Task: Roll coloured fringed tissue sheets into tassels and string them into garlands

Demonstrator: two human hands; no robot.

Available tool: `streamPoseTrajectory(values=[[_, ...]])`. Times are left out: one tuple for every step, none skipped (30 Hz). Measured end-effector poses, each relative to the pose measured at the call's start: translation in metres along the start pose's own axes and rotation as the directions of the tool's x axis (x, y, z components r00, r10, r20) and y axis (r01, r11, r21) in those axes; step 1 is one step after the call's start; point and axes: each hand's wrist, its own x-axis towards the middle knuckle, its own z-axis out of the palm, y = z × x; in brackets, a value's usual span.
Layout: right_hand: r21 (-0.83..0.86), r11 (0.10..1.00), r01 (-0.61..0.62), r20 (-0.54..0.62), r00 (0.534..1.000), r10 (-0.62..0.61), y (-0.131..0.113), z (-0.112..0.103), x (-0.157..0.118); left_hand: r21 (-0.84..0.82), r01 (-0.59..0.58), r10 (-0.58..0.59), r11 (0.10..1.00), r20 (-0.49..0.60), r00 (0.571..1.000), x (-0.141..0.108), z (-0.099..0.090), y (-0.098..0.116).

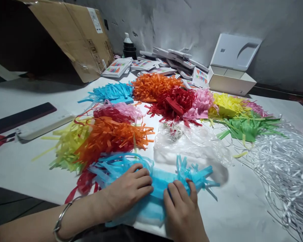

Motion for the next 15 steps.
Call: streamPoseTrajectory(values=[[0.024,0.999,-0.032,-0.003,0.999,0.033,0.001,-0.002,-0.003,-0.027,0.022,-0.022,0.999,0.003,1.0,-0.001,-0.002,0.001],[0.039,0.997,-0.066,0.005,0.998,0.066,0.003,-0.005,-0.006,-0.057,0.052,-0.052,0.997,0.01,0.999,-0.002,-0.004,0.001],[0.045,0.994,-0.099,0.018,0.995,0.098,0.003,-0.007,-0.008,-0.084,0.088,-0.087,0.993,0.018,0.996,-0.001,-0.005,0.001],[0.039,0.99,-0.132,0.03,0.991,0.131,0.003,-0.008,-0.008,-0.104,0.132,-0.13,0.986,0.031,0.991,0.001,-0.007,0.002],[0.025,0.986,-0.166,0.033,0.986,0.165,0.003,-0.009,-0.008,-0.115,0.184,-0.179,0.976,0.054,0.982,0.003,-0.009,0.001],[0.007,0.98,-0.2,0.03,0.979,0.2,0.002,-0.008,-0.007,-0.115,0.237,-0.229,0.965,0.082,0.97,0.007,-0.011,0.001],[-0.015,0.972,-0.233,0.022,0.972,0.234,0.001,-0.008,-0.005,-0.106,0.288,-0.276,0.952,0.114,0.954,0.011,-0.012,0.001],[-0.043,0.963,-0.267,0.017,0.963,0.268,0.0,-0.006,-0.003,-0.094,0.334,-0.319,0.938,0.149,0.936,0.015,-0.014,0.001],[-0.075,0.951,-0.3,0.019,0.953,0.302,-0.001,-0.005,-0.001,-0.079,0.371,-0.352,0.925,0.182,0.918,0.019,-0.015,0.001],[-0.114,0.938,-0.326,0.027,0.943,0.331,-0.002,-0.004,0.002,-0.062,0.397,-0.376,0.916,0.213,0.902,0.023,-0.016,0.001],[-0.16,0.925,-0.344,0.027,0.935,0.352,-0.002,-0.003,0.004,-0.046,0.411,-0.39,0.91,0.237,0.89,0.027,-0.016,0.001],[-0.21,0.913,-0.35,0.011,0.933,0.361,-0.003,-0.002,0.006,-0.028,0.421,-0.4,0.907,0.255,0.88,0.029,-0.016,0.001],[-0.246,0.907,-0.342,-0.016,0.937,0.349,-0.004,-0.001,0.007,-0.012,0.427,-0.409,0.904,0.266,0.873,0.032,-0.015,0.001],[-0.251,0.915,-0.317,-0.044,0.948,0.316,-0.006,-0.001,0.008,0.001,0.43,-0.414,0.903,0.271,0.869,0.033,-0.014,0.001],[-0.227,0.932,-0.283,-0.073,0.959,0.273,-0.007,0.0,0.009,0.011,0.43,-0.417,0.903,0.27,0.868,0.034,-0.013,0.001]])
